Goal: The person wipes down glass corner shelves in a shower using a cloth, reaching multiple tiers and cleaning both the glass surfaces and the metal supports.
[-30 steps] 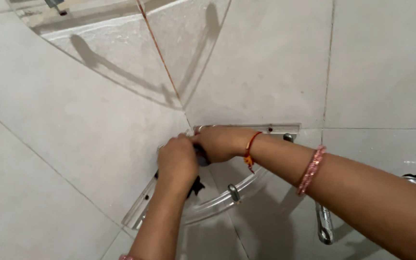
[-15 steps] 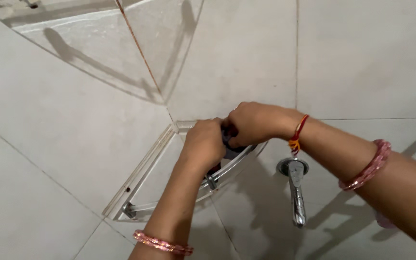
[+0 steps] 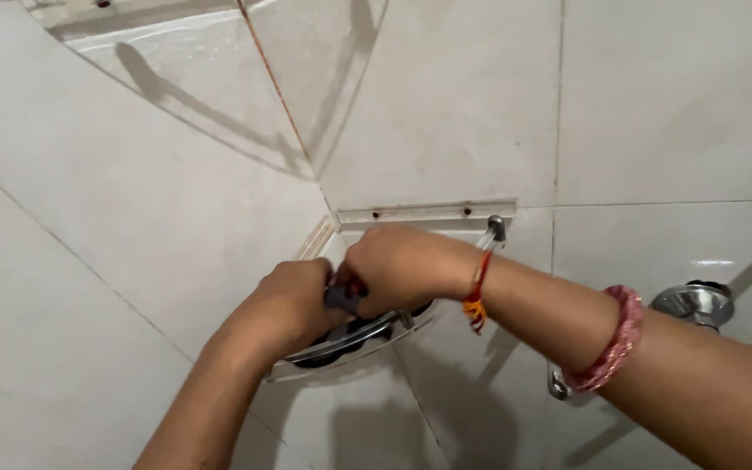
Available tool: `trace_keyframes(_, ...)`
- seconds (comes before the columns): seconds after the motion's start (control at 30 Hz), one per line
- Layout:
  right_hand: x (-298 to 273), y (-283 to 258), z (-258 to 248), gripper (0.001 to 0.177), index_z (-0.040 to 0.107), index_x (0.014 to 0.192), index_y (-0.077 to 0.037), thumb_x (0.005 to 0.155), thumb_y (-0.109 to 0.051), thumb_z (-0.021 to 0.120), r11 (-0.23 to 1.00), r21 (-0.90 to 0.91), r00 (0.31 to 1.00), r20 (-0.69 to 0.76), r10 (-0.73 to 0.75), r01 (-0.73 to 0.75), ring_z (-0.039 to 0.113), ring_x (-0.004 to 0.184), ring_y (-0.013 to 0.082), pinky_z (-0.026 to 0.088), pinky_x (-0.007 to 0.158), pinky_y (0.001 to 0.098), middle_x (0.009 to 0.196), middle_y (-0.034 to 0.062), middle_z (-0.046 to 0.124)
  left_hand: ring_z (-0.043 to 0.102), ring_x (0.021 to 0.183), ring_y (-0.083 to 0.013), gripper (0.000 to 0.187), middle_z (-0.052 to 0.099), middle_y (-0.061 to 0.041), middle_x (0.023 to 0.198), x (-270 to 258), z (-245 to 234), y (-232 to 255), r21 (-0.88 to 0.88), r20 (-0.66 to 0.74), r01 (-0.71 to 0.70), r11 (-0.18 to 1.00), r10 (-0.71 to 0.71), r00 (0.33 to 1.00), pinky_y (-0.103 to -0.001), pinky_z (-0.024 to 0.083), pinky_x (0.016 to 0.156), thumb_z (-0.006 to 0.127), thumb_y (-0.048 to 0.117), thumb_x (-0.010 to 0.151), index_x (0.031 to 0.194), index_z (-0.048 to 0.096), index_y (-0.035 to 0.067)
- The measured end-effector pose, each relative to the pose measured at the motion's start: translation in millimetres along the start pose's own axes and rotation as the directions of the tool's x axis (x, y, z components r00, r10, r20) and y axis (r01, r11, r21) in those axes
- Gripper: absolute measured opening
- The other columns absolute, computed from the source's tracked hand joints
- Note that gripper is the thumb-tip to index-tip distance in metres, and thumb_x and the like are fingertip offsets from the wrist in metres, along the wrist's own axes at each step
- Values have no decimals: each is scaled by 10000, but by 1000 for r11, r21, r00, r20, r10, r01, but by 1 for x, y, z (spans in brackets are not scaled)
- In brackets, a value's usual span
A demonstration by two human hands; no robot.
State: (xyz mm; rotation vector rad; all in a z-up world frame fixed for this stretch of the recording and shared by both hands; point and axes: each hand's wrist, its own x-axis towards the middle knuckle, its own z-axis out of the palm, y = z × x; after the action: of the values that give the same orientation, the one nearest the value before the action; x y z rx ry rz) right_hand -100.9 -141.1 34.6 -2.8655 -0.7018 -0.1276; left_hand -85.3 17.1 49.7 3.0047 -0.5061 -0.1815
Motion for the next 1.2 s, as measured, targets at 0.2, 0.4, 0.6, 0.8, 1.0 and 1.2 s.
trace_keyframes(0.2, 40, -25, 39, 157, 747, 797, -46, 795, -187, 678, 995, 7, 985, -139, -98, 100, 704, 802, 378, 566, 741, 469, 818, 184, 724, 732, 1002, -351, 154, 746, -200, 1051, 24, 13, -40, 282, -7, 86, 955, -88, 996, -422, 600, 863, 664, 91, 871, 980, 757, 34)
trace_keyframes(0.4, 74, -9, 49, 140, 747, 849, -46, 788, -140, 662, 984, 108, 983, -132, -127, 142, 711, 825, 369, 567, 743, 453, 856, 192, 735, 725, 988, -372, 153, 740, -213, 1034, 38, 18, -50, 238, -154, 97, 966, -61, 986, -438, 593, 877, 663, 115, 879, 957, 769, 38)
trace_keyframes(0.6, 94, 19, 44, 184, 737, 936, -49, 791, -134, 662, 975, 184, 992, -47, -116, 123, 719, 857, 366, 561, 764, 450, 910, 185, 745, 717, 970, -372, 170, 738, -197, 1000, 55, 19, -41, 165, -249, 63, 984, -20, 968, -450, 583, 864, 675, 147, 864, 970, 773, 56)
trace_keyframes(0.8, 103, 59, 61, 336, 665, 1221, -114, 892, -168, 622, 978, 146, 980, -148, -129, 151, 645, 1082, 396, 511, 921, 466, 1237, 217, 648, 738, 933, -337, 136, 779, -177, 950, 72, 31, -14, -39, -369, 65, 997, -75, 927, -420, 594, 857, 678, 106, 879, 923, 793, 48)
trace_keyframes(1.0, 84, 76, 61, 599, 510, 1398, -162, 846, -302, 696, 998, 38, 992, -114, 47, -43, 581, 1231, 355, 476, 1013, 444, 1371, 224, 564, 648, 1066, -389, 410, 675, -214, 1146, 95, 60, 7, -63, -487, 19, 998, -48, 872, -448, 538, 901, 789, 166, 800, 1175, 665, 56)
trace_keyframes(1.2, 46, 72, 46, 548, 538, 1399, -161, 889, -329, 648, 982, -130, 989, -63, 133, -141, 626, 1158, 368, 501, 970, 468, 1222, 163, 697, 584, 1154, -424, 566, 610, -255, 1233, 89, 78, 13, -97, -485, -238, 967, 163, 859, -478, 488, 974, 803, 227, 772, 1237, 579, -5)
